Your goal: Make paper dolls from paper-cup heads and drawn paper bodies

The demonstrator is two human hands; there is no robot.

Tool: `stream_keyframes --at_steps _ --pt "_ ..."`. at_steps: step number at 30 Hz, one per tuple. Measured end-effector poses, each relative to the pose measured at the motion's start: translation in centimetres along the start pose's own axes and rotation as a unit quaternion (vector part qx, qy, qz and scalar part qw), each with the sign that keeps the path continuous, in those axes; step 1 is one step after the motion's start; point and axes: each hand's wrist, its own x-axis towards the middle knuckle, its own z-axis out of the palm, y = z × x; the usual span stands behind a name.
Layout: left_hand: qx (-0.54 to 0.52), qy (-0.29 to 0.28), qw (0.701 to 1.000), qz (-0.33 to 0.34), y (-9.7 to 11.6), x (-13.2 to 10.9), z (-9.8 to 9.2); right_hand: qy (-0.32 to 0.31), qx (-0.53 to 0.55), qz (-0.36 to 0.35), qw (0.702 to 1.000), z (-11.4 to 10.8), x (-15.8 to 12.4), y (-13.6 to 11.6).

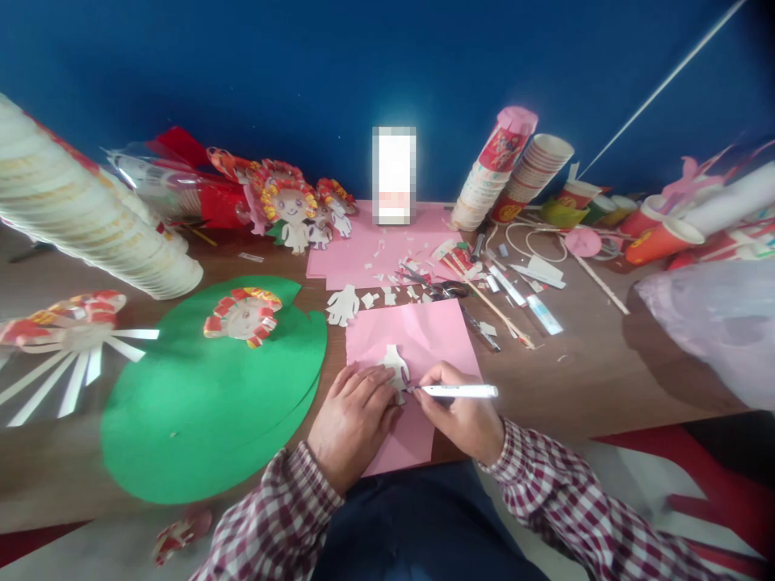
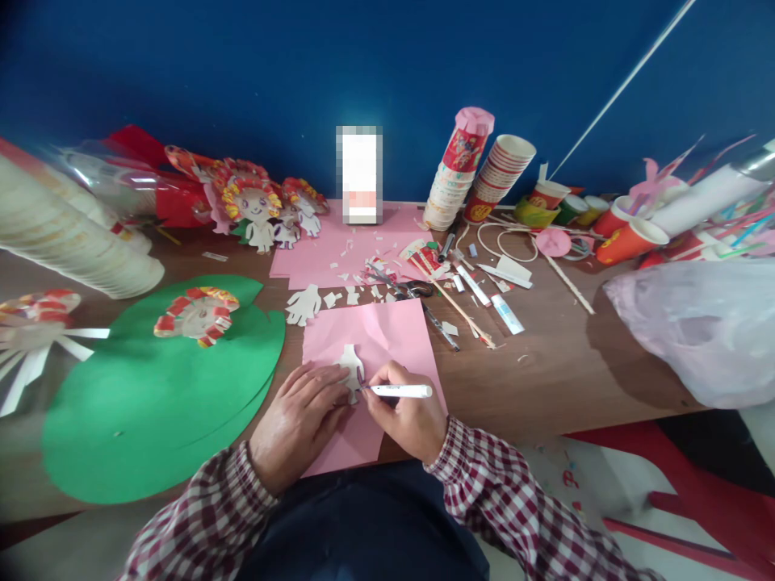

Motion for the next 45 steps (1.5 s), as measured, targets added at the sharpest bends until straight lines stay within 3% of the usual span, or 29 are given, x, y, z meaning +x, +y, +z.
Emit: stream_keyframes --at_steps 34,45 --pt "-0.002 -0.001 1.0 -0.006 0.07 0.01 -0.02 0.03 0.02 0.046 0.998 -0.13 -0.07 0.25" --pt "-0.002 -0.003 1.0 -0.003 0.0 0.0 -0.01 0.023 0.005 0.029 0.999 -0.2 0.04 -0.12"
